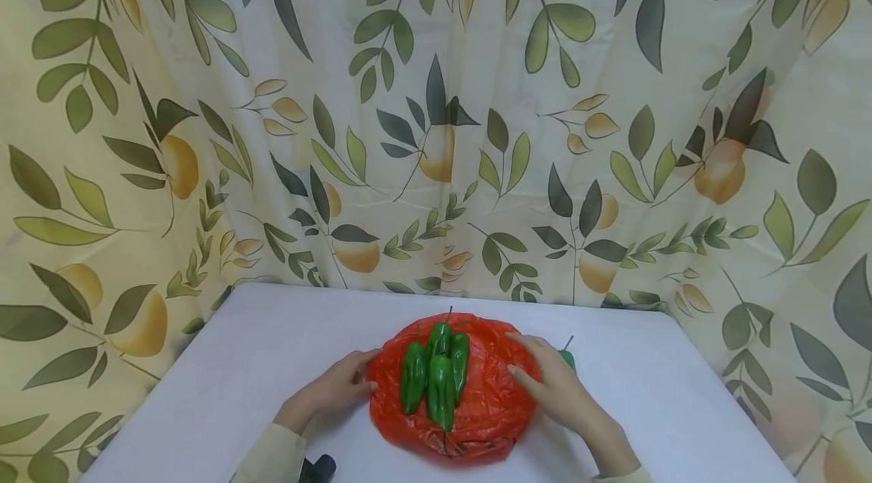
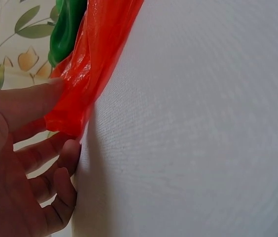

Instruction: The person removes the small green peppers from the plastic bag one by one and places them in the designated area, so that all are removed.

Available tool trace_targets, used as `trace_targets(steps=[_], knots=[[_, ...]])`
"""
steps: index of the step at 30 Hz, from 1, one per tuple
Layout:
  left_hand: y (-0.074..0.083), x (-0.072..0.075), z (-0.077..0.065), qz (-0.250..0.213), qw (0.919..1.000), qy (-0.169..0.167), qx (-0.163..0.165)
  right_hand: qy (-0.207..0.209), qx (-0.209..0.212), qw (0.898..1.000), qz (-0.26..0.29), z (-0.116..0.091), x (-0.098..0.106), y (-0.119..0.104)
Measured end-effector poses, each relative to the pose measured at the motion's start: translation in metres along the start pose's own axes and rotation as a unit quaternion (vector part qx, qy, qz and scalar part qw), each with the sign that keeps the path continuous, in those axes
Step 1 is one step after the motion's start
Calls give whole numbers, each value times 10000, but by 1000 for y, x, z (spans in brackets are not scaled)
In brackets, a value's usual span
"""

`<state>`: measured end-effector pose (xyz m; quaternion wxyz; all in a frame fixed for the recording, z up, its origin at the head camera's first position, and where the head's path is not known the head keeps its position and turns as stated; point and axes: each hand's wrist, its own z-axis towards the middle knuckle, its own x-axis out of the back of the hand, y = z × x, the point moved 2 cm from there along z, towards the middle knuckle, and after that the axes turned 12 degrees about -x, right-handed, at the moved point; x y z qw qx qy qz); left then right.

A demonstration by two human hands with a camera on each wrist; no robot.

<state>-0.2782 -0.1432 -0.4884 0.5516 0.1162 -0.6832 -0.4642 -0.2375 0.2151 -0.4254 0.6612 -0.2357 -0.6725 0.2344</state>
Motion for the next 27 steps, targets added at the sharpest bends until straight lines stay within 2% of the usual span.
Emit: trace_targets(steps=[5, 13, 20, 27], knots=[[0, 0, 1, 33, 10000, 8, 11, -114, 209, 9997, -42, -4, -9, -12], [1, -1, 0, 42, 10000, 21, -64, -676, 205, 9975, 77, -7, -32, -20], [-5, -3, 0, 4, 10000, -50, -30, -1238, 452, 9911, 184, -9, -50, -19], [0, 0, -2, 36, 9999, -3, -115, -1604, 649, 9846, 246, -11, -62, -23]])
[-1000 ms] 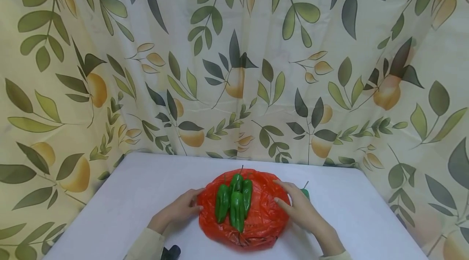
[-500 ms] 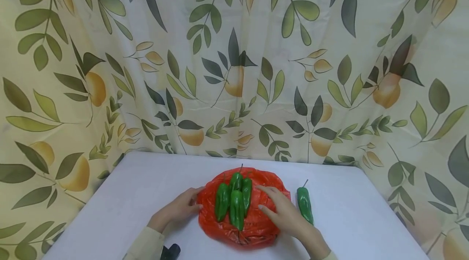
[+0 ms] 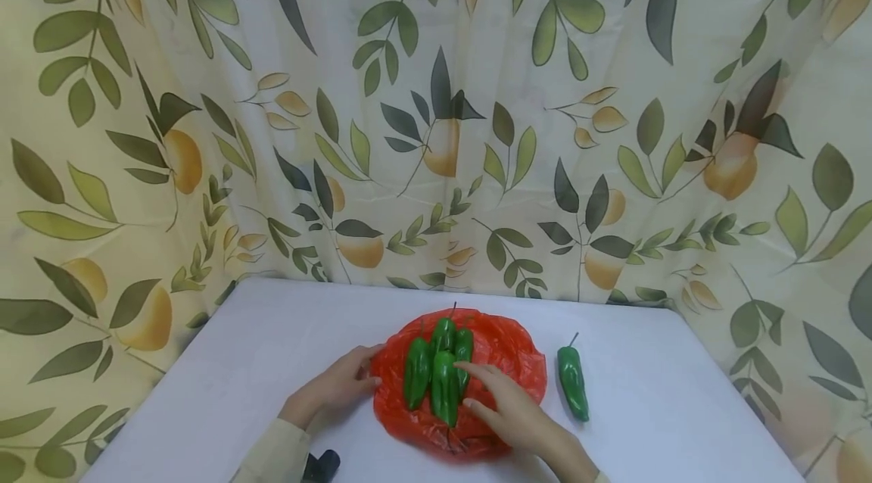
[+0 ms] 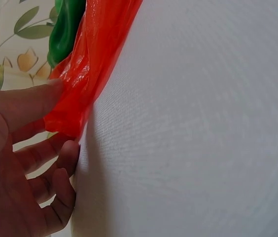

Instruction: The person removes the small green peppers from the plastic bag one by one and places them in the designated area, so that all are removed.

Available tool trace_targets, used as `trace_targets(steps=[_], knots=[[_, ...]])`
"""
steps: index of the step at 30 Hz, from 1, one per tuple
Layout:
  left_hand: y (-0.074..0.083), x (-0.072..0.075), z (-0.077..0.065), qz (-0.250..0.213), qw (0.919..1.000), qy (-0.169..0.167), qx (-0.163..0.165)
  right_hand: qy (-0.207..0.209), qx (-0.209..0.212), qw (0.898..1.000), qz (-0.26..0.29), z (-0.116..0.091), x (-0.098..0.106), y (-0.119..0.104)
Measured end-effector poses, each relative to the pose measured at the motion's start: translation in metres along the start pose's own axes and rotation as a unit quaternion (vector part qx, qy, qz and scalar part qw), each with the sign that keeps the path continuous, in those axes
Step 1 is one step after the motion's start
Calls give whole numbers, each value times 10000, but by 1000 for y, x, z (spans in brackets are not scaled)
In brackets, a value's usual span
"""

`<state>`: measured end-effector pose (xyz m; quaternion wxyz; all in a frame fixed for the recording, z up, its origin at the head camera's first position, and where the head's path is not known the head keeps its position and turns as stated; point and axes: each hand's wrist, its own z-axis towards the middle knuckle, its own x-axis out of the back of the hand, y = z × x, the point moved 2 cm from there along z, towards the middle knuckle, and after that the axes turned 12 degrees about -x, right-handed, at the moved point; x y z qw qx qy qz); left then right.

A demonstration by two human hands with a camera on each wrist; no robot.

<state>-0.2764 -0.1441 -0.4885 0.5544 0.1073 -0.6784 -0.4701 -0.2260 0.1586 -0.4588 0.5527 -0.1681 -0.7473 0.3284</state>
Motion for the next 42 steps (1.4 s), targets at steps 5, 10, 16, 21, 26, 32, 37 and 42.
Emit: trace_targets(steps=[5, 10, 16, 21, 26, 32, 37, 42], knots=[[-5, 1, 3, 36, 10000, 19, 0, -484, -28, 9986, -193, 1, -7, 0], [-7, -2, 4, 28, 10000, -15, 75, -837, -258, 9959, -210, 1, -14, 3], [-4, -2, 4, -9, 9997, 12, 241, -1004, -461, 9938, -96, 1, -21, 3], [-4, -2, 4, -20, 9996, 32, 295, -991, -375, 9943, -118, 1, -25, 4], [-4, -2, 3, -8, 9995, 51, 300, -1013, -362, 9941, 125, 2, -25, 5], [-3, -2, 3, 27, 9997, 27, 244, -1014, -362, 9934, 386, 2, -27, 5], [-2, -1, 3, 71, 9999, 25, 146, -1033, -360, 9926, 532, 3, -26, 6], [-2, -1, 3, 1, 9999, 17, 116, -1012, -487, 9907, 770, 2, -22, 9]])
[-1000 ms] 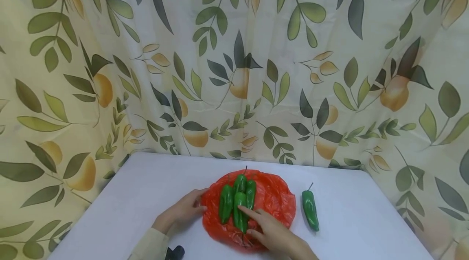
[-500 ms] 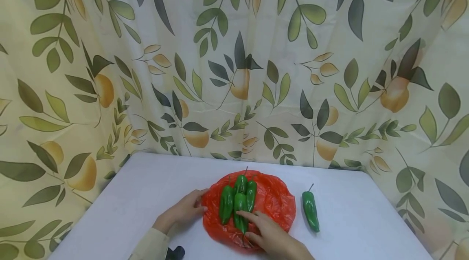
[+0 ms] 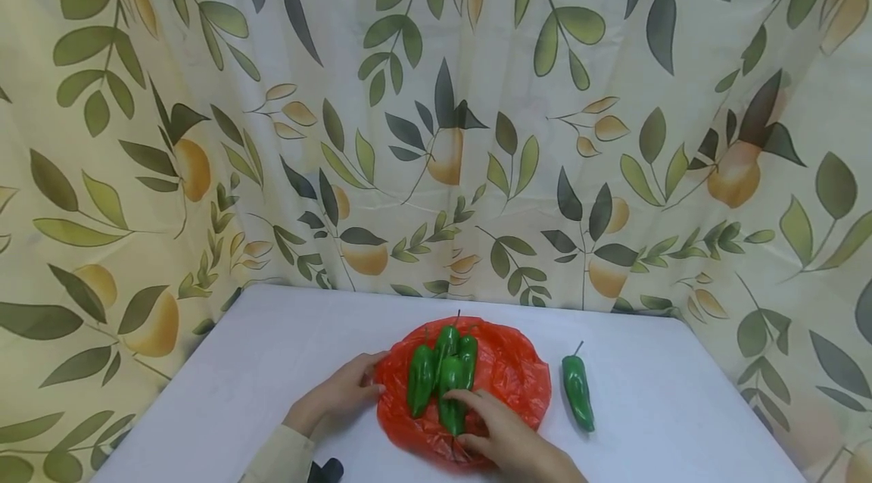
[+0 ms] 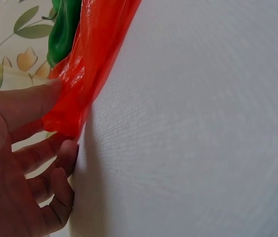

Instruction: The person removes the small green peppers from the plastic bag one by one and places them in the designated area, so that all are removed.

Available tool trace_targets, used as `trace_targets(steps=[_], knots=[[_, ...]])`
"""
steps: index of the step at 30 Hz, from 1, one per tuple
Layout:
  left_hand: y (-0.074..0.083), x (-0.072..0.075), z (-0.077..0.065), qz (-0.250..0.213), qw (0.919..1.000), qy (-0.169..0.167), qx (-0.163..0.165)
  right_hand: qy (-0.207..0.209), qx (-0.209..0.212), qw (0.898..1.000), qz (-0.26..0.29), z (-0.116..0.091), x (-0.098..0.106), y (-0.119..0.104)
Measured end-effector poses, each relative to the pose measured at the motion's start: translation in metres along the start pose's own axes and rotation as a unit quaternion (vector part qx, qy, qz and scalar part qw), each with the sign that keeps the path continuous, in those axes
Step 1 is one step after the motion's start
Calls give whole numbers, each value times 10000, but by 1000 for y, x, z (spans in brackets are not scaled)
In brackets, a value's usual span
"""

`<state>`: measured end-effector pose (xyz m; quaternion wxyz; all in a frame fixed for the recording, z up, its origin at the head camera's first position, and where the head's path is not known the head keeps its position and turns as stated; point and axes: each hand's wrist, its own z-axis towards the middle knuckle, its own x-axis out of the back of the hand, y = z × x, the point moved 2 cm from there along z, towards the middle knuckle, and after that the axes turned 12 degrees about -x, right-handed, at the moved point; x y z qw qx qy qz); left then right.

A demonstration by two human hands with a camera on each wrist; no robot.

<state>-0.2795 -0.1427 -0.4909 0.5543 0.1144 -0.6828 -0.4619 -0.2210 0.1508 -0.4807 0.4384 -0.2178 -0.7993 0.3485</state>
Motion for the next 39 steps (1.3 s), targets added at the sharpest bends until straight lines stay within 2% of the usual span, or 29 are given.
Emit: trace_targets(steps=[4, 7, 14, 31, 39], knots=[[-2, 0, 0, -91, 10000, -37, 16, 49, 21, 10000, 40, -1, 5, -1], [-3, 0, 0, -83, 10000, -47, 2, 170, 140, 9997, -130, -2, 9, -3], [-6, -2, 1, -77, 10000, -60, 4, 737, 253, 9949, -634, -6, 19, -5], [-3, -1, 1, -53, 9999, 9, 127, 1612, 130, 9841, -731, -12, 43, -12], [-4, -1, 1, -80, 9999, 15, 136, 1767, 134, 9822, -617, -15, 49, -12]])
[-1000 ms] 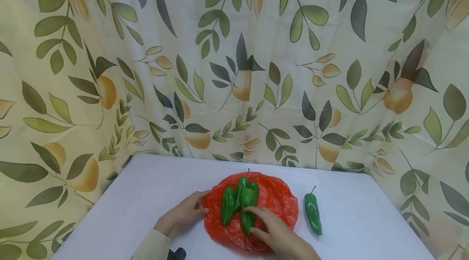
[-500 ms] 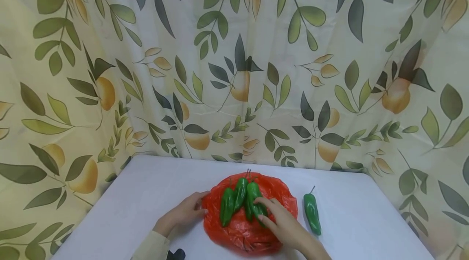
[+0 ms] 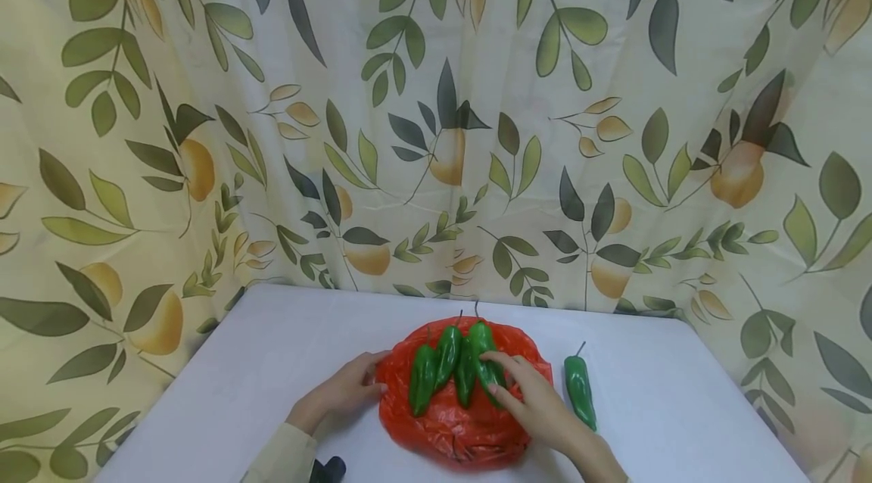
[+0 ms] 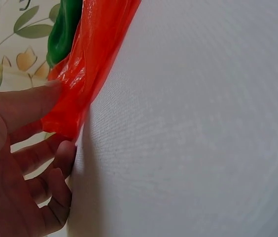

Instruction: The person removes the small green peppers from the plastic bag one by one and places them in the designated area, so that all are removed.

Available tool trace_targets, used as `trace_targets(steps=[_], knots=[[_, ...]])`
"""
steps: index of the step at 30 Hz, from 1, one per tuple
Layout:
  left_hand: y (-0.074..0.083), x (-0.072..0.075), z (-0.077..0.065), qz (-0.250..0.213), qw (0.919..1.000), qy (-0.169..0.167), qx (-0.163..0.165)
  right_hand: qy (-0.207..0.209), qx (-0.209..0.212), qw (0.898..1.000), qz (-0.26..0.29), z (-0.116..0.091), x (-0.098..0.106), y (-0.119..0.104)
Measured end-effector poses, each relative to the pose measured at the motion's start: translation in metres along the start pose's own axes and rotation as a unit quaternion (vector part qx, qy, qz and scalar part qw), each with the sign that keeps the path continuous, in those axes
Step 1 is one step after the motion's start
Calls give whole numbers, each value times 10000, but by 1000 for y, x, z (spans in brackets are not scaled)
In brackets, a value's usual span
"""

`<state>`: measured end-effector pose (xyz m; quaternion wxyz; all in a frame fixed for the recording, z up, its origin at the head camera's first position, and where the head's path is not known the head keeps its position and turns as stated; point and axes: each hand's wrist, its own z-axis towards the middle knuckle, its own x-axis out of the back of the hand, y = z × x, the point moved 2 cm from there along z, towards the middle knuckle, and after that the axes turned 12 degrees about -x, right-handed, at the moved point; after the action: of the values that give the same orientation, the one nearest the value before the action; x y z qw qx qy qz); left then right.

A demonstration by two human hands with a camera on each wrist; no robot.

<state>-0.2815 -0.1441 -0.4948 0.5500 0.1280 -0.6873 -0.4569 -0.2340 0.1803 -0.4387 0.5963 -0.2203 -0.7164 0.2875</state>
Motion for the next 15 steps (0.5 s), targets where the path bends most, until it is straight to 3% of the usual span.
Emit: trace_targets(steps=[9, 15], knots=[[0, 1, 1, 50, 10000, -6, 5, 286, 72, 9993, 240, -2, 10, 1], [-1, 0, 2, 91, 9999, -42, -17, 350, -226, 9989, 216, -9, 18, 7]])
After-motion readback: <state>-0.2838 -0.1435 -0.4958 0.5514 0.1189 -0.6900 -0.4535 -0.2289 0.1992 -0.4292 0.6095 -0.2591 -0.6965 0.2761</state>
